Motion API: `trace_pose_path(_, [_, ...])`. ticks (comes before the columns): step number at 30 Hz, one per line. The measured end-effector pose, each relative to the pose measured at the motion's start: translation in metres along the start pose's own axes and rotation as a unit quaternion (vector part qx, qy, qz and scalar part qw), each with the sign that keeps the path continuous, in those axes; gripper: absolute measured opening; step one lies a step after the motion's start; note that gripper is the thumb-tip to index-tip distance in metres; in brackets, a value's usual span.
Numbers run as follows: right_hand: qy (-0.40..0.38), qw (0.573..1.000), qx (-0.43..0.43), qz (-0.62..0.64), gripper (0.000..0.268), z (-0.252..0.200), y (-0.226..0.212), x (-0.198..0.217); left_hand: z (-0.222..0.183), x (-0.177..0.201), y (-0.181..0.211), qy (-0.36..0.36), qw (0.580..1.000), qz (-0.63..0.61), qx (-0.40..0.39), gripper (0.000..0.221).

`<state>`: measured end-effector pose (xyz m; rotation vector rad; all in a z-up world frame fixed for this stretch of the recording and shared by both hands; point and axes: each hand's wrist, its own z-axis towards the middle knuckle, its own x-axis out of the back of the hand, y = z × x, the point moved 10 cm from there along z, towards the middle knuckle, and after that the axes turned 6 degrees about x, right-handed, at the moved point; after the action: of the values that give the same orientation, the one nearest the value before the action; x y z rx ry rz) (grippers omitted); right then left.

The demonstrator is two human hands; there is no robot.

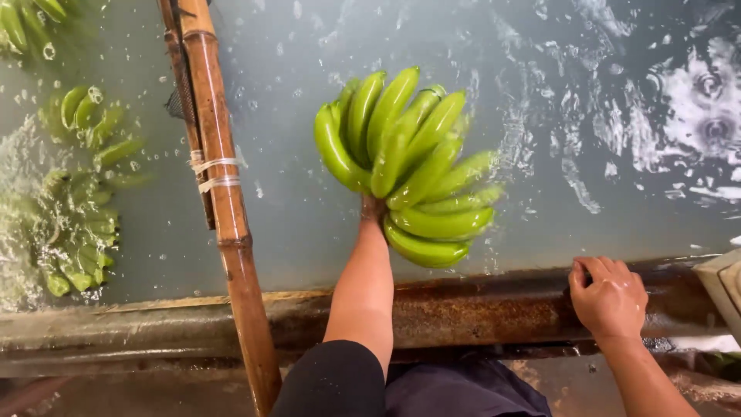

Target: Processing green banana bunches in a water tank, including cutting and sorting.

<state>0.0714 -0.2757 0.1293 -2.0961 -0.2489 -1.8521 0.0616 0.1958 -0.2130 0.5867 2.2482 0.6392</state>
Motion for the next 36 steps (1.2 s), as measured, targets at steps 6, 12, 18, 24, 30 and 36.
trace_pose_path(6, [0.009, 1.000, 0.002, -0.002, 0.015, 0.000, -0.002, 0.002, -0.003, -0.009, 0.025, 0.028, 0.996, 0.061, -0.056, 0.060])
trace_pose_path(12, [0.022, 1.000, 0.004, 0.004, 0.015, -0.001, -0.003, 0.004, -0.017, -0.031, 0.049, 0.054, 0.985, 0.119, -0.110, 0.055])
trace_pose_path(18, [0.021, 1.000, -0.001, -0.005, 0.017, 0.000, 0.001, 0.001, -0.121, -0.170, 0.122, 0.107, 0.833, 0.509, -0.187, 0.050])
trace_pose_path(24, [0.016, 1.000, -0.010, 0.000, 0.018, -0.001, 0.001, 0.001, -0.165, -0.225, 0.086, 0.064, 0.777, 0.602, -0.176, 0.058])
trace_pose_path(30, [0.017, 1.000, -0.007, 0.014, 0.018, -0.003, 0.004, -0.003, -0.204, -0.213, 0.030, 0.052, 0.644, 0.713, -0.271, 0.049])
trace_pose_path(36, [-0.028, 0.999, -0.016, 0.003, 0.019, 0.003, 0.001, -0.002, -0.217, -0.155, 0.011, 0.190, 0.900, 0.382, -0.089, 0.061])
